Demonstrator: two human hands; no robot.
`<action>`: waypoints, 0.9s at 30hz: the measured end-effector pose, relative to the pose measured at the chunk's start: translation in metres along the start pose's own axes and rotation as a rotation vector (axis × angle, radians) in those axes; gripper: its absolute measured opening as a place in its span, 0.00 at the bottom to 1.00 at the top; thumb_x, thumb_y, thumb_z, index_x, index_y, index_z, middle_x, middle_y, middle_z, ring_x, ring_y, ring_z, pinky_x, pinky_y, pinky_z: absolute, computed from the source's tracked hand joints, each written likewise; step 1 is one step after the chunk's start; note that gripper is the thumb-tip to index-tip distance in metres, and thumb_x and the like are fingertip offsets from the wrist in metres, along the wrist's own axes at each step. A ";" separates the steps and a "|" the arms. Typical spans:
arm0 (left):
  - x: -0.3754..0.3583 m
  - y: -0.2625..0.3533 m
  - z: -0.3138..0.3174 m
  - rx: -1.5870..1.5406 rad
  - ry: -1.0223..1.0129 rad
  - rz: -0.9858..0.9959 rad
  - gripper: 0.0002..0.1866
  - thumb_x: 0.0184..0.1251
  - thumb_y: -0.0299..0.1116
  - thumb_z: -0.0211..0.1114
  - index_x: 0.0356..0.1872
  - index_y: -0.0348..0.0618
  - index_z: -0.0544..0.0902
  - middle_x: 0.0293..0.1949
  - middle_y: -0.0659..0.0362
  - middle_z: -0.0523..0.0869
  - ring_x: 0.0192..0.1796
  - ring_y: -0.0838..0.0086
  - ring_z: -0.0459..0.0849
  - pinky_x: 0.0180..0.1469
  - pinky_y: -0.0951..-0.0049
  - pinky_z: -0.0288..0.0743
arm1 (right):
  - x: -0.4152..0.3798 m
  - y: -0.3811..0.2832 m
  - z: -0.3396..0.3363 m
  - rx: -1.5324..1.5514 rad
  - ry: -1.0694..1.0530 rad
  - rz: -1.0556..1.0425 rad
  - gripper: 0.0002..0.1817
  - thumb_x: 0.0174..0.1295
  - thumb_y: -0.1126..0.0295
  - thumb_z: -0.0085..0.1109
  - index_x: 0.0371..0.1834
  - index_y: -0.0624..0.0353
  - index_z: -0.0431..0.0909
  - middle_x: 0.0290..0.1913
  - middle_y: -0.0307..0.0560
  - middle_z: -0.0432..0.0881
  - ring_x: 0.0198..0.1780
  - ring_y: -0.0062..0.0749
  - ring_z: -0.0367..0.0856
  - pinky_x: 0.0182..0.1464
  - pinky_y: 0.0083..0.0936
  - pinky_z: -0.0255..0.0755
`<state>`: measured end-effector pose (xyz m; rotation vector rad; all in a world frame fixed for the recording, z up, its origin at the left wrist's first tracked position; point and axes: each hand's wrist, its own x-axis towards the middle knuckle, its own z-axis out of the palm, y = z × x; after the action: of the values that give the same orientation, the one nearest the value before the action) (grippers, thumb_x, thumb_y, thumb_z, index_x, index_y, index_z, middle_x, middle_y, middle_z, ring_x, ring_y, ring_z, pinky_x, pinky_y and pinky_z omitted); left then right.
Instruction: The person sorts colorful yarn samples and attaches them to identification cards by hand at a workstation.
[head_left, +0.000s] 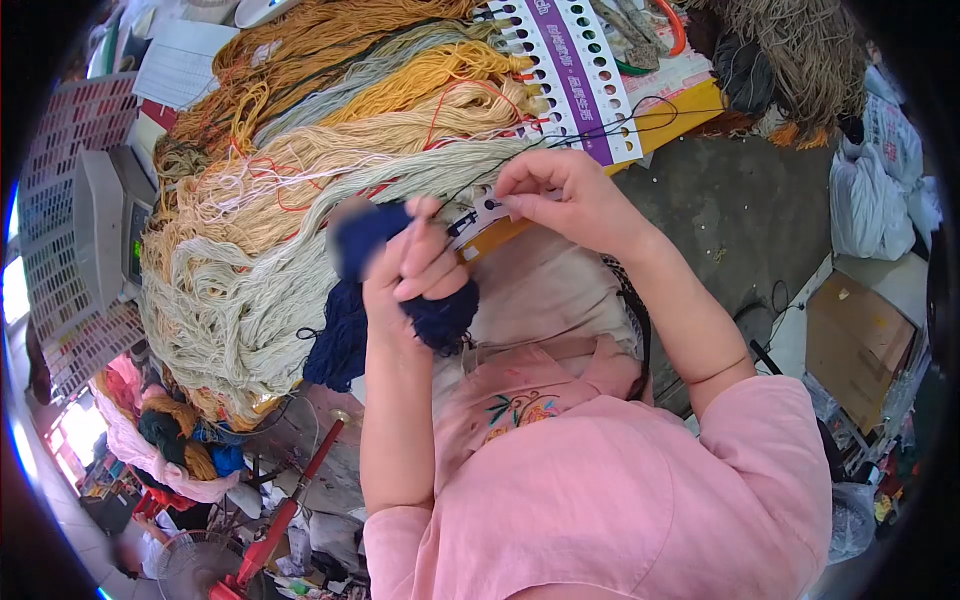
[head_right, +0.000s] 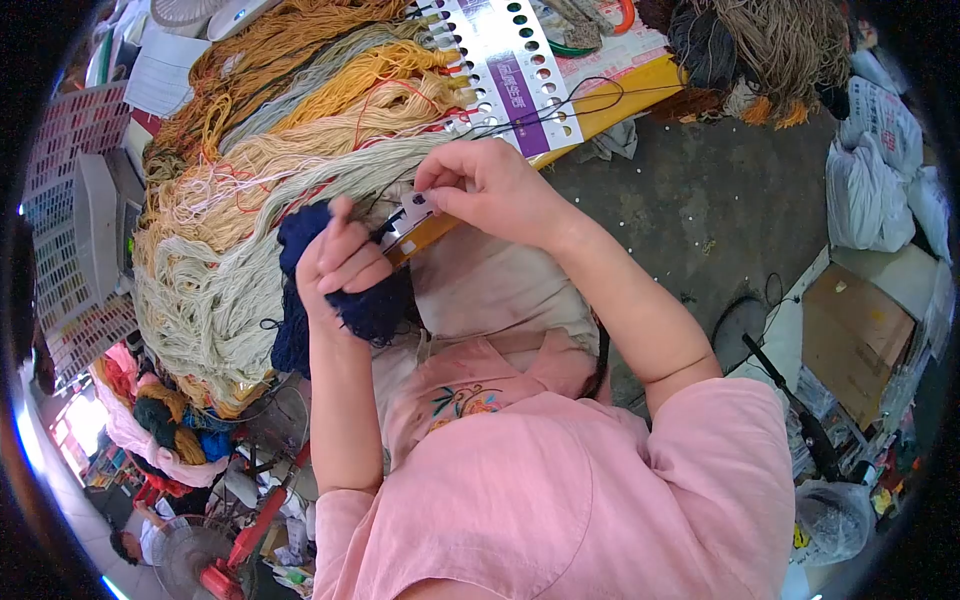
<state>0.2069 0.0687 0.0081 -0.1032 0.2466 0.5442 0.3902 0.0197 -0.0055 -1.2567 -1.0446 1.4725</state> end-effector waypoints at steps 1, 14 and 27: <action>0.005 -0.002 0.006 0.069 0.082 -0.054 0.12 0.56 0.24 0.45 0.42 0.37 0.69 0.12 0.69 0.65 0.09 0.89 0.59 0.15 0.85 0.53 | -0.001 -0.001 -0.001 -0.001 0.000 0.001 0.05 0.48 0.79 0.50 0.29 0.65 0.71 0.25 0.37 0.74 0.29 0.16 0.72 0.31 0.14 0.67; -0.083 0.085 0.054 0.812 0.939 0.371 0.08 0.59 0.34 0.48 0.25 0.43 0.67 0.18 0.67 0.70 0.09 0.91 0.56 0.12 0.88 0.50 | 0.000 0.003 -0.003 -0.024 -0.009 -0.113 0.10 0.47 0.80 0.50 0.35 0.63 0.68 0.31 0.34 0.69 0.35 0.14 0.66 0.38 0.12 0.63; -0.151 0.005 0.056 0.614 0.660 0.387 0.23 0.59 0.39 0.45 0.49 0.29 0.63 0.35 0.53 0.77 0.24 0.79 0.71 0.26 0.78 0.66 | -0.009 -0.006 0.037 -0.293 0.234 -0.276 0.05 0.43 0.77 0.55 0.25 0.64 0.72 0.23 0.40 0.71 0.26 0.20 0.71 0.29 0.15 0.66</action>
<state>0.0906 0.0069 0.1015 0.3782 1.0806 0.7854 0.3548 0.0108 0.0070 -1.3855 -1.2472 0.9629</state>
